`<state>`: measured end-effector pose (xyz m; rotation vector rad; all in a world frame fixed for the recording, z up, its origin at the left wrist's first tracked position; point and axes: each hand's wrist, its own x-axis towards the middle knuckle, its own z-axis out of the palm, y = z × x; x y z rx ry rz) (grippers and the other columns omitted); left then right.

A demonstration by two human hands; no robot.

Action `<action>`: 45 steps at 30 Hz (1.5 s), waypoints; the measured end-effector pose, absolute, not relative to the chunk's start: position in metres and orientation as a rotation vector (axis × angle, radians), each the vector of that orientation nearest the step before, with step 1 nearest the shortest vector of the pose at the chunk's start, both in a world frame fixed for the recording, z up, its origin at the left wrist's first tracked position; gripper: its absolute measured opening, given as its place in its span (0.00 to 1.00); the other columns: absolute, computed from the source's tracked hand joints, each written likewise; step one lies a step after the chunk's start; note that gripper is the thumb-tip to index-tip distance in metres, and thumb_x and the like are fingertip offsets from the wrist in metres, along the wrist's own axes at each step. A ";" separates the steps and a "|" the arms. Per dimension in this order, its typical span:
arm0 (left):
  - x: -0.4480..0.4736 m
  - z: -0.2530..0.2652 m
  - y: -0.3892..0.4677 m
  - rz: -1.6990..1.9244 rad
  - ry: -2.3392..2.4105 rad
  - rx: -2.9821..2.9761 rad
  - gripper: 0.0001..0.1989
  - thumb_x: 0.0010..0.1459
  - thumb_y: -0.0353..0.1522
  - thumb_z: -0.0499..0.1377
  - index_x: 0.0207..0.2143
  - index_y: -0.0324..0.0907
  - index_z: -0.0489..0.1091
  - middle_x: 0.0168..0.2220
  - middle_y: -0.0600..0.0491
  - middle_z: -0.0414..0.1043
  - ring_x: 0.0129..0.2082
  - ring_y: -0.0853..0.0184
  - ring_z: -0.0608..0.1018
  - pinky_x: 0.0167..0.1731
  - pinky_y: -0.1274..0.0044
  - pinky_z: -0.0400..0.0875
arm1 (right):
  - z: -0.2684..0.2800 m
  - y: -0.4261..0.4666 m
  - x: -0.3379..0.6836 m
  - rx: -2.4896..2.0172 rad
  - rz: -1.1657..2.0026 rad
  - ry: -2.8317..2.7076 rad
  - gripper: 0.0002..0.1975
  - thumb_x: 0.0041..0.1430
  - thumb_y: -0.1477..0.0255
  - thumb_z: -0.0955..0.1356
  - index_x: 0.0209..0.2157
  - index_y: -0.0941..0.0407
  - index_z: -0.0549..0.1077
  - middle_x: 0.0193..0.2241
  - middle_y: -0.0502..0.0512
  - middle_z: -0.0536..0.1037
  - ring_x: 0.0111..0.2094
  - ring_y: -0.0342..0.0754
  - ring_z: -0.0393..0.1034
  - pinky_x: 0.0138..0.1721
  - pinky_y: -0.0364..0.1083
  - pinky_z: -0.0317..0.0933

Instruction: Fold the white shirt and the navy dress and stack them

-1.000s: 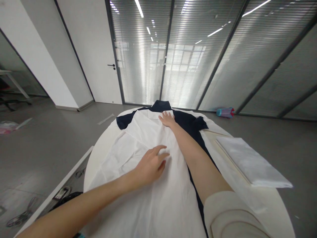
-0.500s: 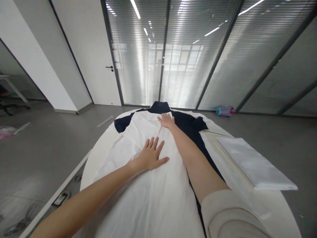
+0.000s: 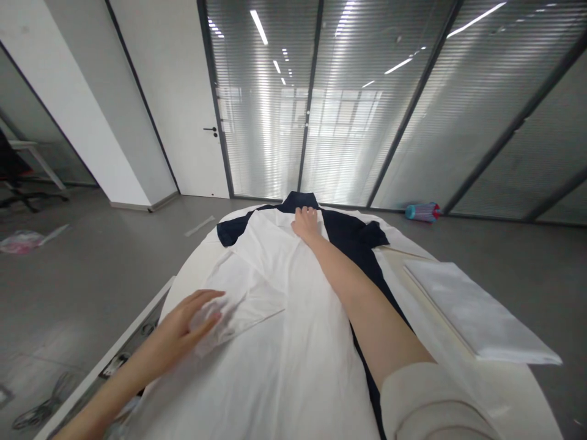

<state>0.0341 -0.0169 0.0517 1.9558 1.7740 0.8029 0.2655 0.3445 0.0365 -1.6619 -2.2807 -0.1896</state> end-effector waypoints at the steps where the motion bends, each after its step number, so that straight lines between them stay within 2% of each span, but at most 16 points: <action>1: 0.015 0.046 -0.030 0.878 1.884 1.839 0.23 0.64 0.50 0.55 0.51 0.46 0.74 0.52 0.47 0.75 0.47 0.58 0.80 0.47 0.70 0.76 | 0.042 0.339 0.248 -1.609 -0.168 -2.283 0.24 0.66 0.66 0.61 0.59 0.62 0.68 0.60 0.70 0.69 0.64 0.64 0.57 0.64 0.61 0.48; 3: -0.016 0.028 -0.056 0.970 2.002 1.649 0.26 0.56 0.56 0.59 0.40 0.43 0.77 0.38 0.50 0.77 0.38 0.60 0.80 0.39 0.73 0.78 | 0.050 0.326 0.207 -1.509 -0.036 -2.380 0.21 0.67 0.65 0.59 0.55 0.58 0.71 0.55 0.67 0.74 0.58 0.61 0.66 0.58 0.58 0.58; 5: -0.033 0.008 -0.079 1.076 2.066 1.418 0.29 0.48 0.59 0.62 0.34 0.43 0.74 0.32 0.53 0.74 0.33 0.61 0.79 0.36 0.74 0.78 | 0.054 0.315 0.165 -1.497 0.131 -2.451 0.23 0.69 0.59 0.58 0.53 0.57 0.73 0.53 0.66 0.76 0.55 0.60 0.70 0.53 0.56 0.63; 7: -0.034 -0.007 -0.100 1.190 2.076 1.136 0.33 0.41 0.62 0.65 0.35 0.43 0.73 0.32 0.53 0.74 0.34 0.60 0.79 0.34 0.74 0.78 | 0.053 0.306 0.131 -1.533 0.267 -2.457 0.26 0.68 0.54 0.59 0.53 0.56 0.73 0.54 0.66 0.76 0.55 0.60 0.71 0.52 0.56 0.65; 9: -0.022 -0.014 -0.118 1.180 1.990 0.869 0.36 0.38 0.62 0.66 0.38 0.44 0.73 0.35 0.51 0.76 0.36 0.58 0.80 0.33 0.73 0.77 | 0.051 0.301 0.109 -1.585 0.359 -2.443 0.24 0.66 0.55 0.62 0.54 0.57 0.74 0.55 0.67 0.76 0.55 0.59 0.71 0.52 0.55 0.65; 14: 0.015 0.002 -0.143 0.941 1.644 0.711 0.28 0.41 0.55 0.70 0.36 0.43 0.77 0.28 0.50 0.74 0.27 0.62 0.77 0.27 0.74 0.75 | 0.047 0.304 0.100 -1.710 0.435 -2.370 0.19 0.63 0.72 0.66 0.54 0.61 0.74 0.55 0.70 0.75 0.55 0.58 0.72 0.51 0.52 0.66; 18: 0.019 0.025 -0.143 1.034 1.669 0.800 0.22 0.40 0.50 0.72 0.29 0.44 0.75 0.24 0.53 0.72 0.26 0.62 0.76 0.26 0.75 0.74 | 0.050 0.305 0.110 -1.713 0.455 -2.304 0.19 0.63 0.72 0.66 0.54 0.61 0.74 0.56 0.70 0.74 0.56 0.59 0.70 0.53 0.52 0.65; 22: 0.018 0.032 -0.142 1.207 1.802 1.077 0.23 0.42 0.52 0.71 0.25 0.43 0.71 0.24 0.54 0.73 0.27 0.64 0.77 0.26 0.78 0.75 | 0.061 0.305 0.121 -1.687 0.509 -2.216 0.17 0.63 0.71 0.66 0.52 0.61 0.74 0.55 0.69 0.75 0.56 0.60 0.70 0.53 0.54 0.65; 24: 0.026 0.034 -0.142 1.314 1.882 1.293 0.22 0.45 0.52 0.70 0.26 0.43 0.71 0.27 0.53 0.75 0.29 0.65 0.78 0.29 0.80 0.76 | 0.069 0.309 0.132 -1.687 0.575 -2.145 0.15 0.64 0.71 0.65 0.49 0.61 0.75 0.51 0.68 0.77 0.52 0.59 0.74 0.51 0.53 0.67; 27: 0.055 0.050 -0.136 1.441 1.891 1.746 0.17 0.54 0.48 0.66 0.31 0.45 0.73 0.32 0.52 0.77 0.33 0.64 0.80 0.32 0.80 0.77 | 0.081 0.322 0.158 -1.682 0.736 -2.031 0.12 0.65 0.70 0.64 0.44 0.62 0.75 0.38 0.64 0.81 0.38 0.52 0.79 0.39 0.47 0.72; 30: 0.101 0.081 -0.117 1.296 1.565 2.273 0.08 0.64 0.39 0.58 0.34 0.47 0.71 0.32 0.52 0.77 0.32 0.66 0.79 0.31 0.79 0.75 | 0.087 0.335 0.194 -1.688 0.862 -1.906 0.12 0.66 0.71 0.65 0.45 0.64 0.74 0.33 0.61 0.80 0.30 0.48 0.77 0.30 0.43 0.70; 32: 0.134 0.095 -0.099 1.079 1.258 2.550 0.09 0.68 0.35 0.53 0.35 0.45 0.69 0.31 0.52 0.75 0.30 0.67 0.77 0.33 0.76 0.74 | 0.087 0.340 0.218 -1.719 0.913 -1.829 0.13 0.65 0.72 0.67 0.47 0.67 0.73 0.34 0.63 0.80 0.31 0.49 0.77 0.29 0.43 0.70; 35: 0.175 0.086 -0.074 0.885 0.939 2.856 0.11 0.70 0.35 0.52 0.32 0.43 0.66 0.27 0.54 0.72 0.25 0.68 0.73 0.26 0.74 0.67 | 0.080 0.338 0.246 -1.772 0.971 -1.765 0.16 0.65 0.68 0.69 0.50 0.64 0.72 0.42 0.61 0.78 0.37 0.49 0.76 0.37 0.48 0.72; 39: 0.204 0.038 -0.059 0.629 0.901 3.012 0.13 0.66 0.38 0.59 0.30 0.43 0.64 0.26 0.57 0.70 0.22 0.69 0.70 0.22 0.72 0.61 | 0.069 0.329 0.263 -1.791 0.983 -1.756 0.19 0.66 0.64 0.69 0.54 0.59 0.70 0.51 0.60 0.74 0.47 0.51 0.73 0.47 0.54 0.71; 42: 0.207 0.018 -0.060 0.566 0.918 2.997 0.13 0.64 0.38 0.62 0.31 0.43 0.64 0.26 0.57 0.70 0.22 0.69 0.72 0.23 0.72 0.62 | 0.064 0.328 0.265 -1.780 0.963 -1.770 0.20 0.66 0.64 0.69 0.54 0.59 0.70 0.52 0.61 0.73 0.48 0.53 0.72 0.48 0.55 0.70; 45: 0.201 0.021 -0.064 0.642 0.893 2.932 0.11 0.66 0.38 0.60 0.33 0.42 0.65 0.28 0.56 0.72 0.23 0.69 0.73 0.25 0.74 0.63 | 0.060 0.331 0.266 -1.765 0.912 -1.787 0.19 0.66 0.64 0.69 0.54 0.59 0.71 0.51 0.60 0.73 0.47 0.52 0.73 0.47 0.54 0.71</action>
